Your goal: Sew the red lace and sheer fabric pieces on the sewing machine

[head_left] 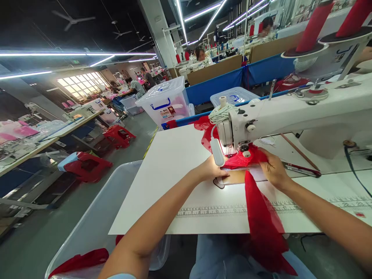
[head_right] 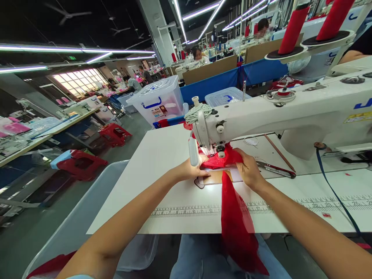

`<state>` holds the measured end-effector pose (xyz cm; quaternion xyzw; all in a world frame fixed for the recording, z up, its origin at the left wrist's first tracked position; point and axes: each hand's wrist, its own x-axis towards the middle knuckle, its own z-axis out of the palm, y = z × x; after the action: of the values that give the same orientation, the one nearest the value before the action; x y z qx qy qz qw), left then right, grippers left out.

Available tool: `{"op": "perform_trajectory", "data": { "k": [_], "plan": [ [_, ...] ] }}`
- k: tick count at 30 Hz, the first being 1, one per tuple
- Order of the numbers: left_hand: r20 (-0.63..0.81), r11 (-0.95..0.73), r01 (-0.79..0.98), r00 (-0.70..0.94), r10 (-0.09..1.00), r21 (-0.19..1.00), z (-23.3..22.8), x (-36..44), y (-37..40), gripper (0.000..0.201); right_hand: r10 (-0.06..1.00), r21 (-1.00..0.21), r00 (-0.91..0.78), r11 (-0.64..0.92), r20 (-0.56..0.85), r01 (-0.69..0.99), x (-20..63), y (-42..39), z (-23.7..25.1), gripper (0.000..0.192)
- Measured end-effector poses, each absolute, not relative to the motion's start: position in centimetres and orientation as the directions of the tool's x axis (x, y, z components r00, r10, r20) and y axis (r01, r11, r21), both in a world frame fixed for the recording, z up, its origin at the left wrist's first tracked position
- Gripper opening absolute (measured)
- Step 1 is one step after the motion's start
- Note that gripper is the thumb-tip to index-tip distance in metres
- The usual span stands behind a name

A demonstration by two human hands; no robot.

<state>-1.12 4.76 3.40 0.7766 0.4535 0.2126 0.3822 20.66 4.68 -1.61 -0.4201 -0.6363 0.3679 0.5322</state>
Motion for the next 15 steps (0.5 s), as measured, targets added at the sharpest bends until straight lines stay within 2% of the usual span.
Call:
{"op": "perform_trajectory", "data": {
  "k": [6, 15],
  "plan": [
    [0.097, -0.308, 0.591, 0.361, 0.927, 0.746, 1.8, -0.6, 4.0, 0.028, 0.889, -0.87, -0.075, 0.457, 0.451, 0.185, 20.7, 4.6, -1.0, 0.018],
    [0.095, -0.357, 0.635, 0.408, 0.908, 0.685, 2.8, -0.9, 4.2, 0.028, 0.873, -0.85, -0.091, 0.488, 0.48, 0.197, 20.8, 4.8, -1.1, 0.021]
  ]
}}
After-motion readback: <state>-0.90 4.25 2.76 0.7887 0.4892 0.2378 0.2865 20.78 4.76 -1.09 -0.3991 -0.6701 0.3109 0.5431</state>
